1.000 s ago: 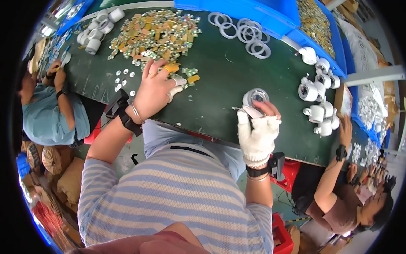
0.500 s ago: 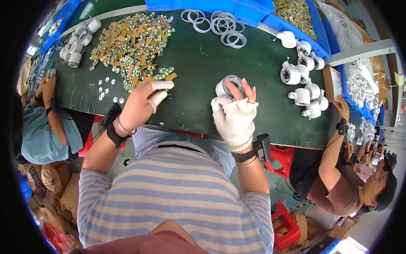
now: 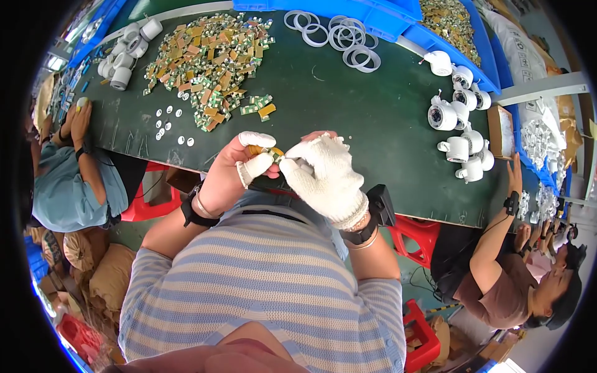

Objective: The person assembles camera housings by fitting a gray ring onto a white base, inserting a circuit board, and pressing a white cap onto the assembly. They repeat this process for multiple units, placing each completed housing on the table.

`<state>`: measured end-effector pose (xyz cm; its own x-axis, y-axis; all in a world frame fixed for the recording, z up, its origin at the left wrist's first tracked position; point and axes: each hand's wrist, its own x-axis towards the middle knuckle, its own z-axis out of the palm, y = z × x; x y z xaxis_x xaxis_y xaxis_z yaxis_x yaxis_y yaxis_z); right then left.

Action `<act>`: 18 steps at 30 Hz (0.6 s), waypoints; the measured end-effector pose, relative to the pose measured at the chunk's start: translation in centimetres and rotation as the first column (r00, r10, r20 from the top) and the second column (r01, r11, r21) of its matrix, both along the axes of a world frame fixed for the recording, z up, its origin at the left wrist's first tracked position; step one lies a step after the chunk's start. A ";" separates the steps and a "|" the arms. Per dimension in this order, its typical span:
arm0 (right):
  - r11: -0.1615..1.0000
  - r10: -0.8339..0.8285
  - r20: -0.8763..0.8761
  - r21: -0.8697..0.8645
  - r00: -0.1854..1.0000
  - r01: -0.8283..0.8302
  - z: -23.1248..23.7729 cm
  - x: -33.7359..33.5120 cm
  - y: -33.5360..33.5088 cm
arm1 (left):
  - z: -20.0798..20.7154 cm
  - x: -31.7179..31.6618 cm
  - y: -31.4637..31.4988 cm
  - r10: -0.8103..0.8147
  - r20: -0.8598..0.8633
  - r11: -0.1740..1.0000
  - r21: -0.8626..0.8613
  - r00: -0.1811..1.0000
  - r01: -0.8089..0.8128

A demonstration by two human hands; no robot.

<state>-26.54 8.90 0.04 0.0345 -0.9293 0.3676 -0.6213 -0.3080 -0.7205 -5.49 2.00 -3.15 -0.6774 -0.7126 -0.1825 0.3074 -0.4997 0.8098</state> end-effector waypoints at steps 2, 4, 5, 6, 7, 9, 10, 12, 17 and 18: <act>0.996 -0.058 0.023 0.066 0.998 0.056 0.4 0.6 0.2 | 0.4 0.2 0.1 0.005 -0.010 0.999 0.049 1.000 -0.005; 0.985 -0.119 0.039 0.134 0.992 0.112 0.9 0.7 0.5 | 0.6 0.6 -0.1 -0.008 -0.085 0.976 0.217 0.996 0.026; 0.990 -0.082 0.056 0.123 0.995 0.074 1.1 0.6 0.6 | 0.4 0.7 -0.2 -0.008 -0.086 0.975 0.220 0.996 0.027; 0.993 -0.044 0.074 0.109 0.996 0.036 1.2 0.6 0.6 | 0.0 0.9 -0.3 0.003 -0.079 0.974 0.224 0.997 0.015; 0.993 -0.043 0.074 0.111 0.996 0.035 1.2 0.5 0.6 | -0.2 1.0 -0.4 0.013 -0.071 0.974 0.229 0.997 0.004; 0.999 0.044 0.019 0.024 0.999 -0.044 1.2 0.3 0.3 | -0.4 1.0 0.0 -0.005 -0.048 0.990 0.137 0.999 0.012; 0.999 0.046 0.020 0.026 0.999 -0.046 1.1 0.2 0.2 | -0.5 1.0 0.2 -0.022 -0.023 0.999 0.044 1.000 0.023; 0.996 0.078 0.006 0.033 0.997 -0.078 1.1 0.0 0.2 | -0.3 1.1 0.3 -0.035 -0.020 0.999 0.018 0.999 0.036; 0.997 0.067 0.072 0.021 0.995 -0.069 0.5 0.1 0.3 | 0.6 1.2 0.4 -0.068 0.068 0.995 0.071 0.995 0.063; 0.998 0.068 0.080 -0.020 0.994 -0.067 0.3 0.1 0.2 | 0.4 1.3 0.4 -0.088 0.058 0.995 0.057 0.994 0.085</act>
<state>-26.40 9.12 0.37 0.0667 -0.9192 0.3880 -0.5388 -0.3605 -0.7614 -4.24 2.42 -2.71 -0.7227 -0.6394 -0.2624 0.2120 -0.5665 0.7963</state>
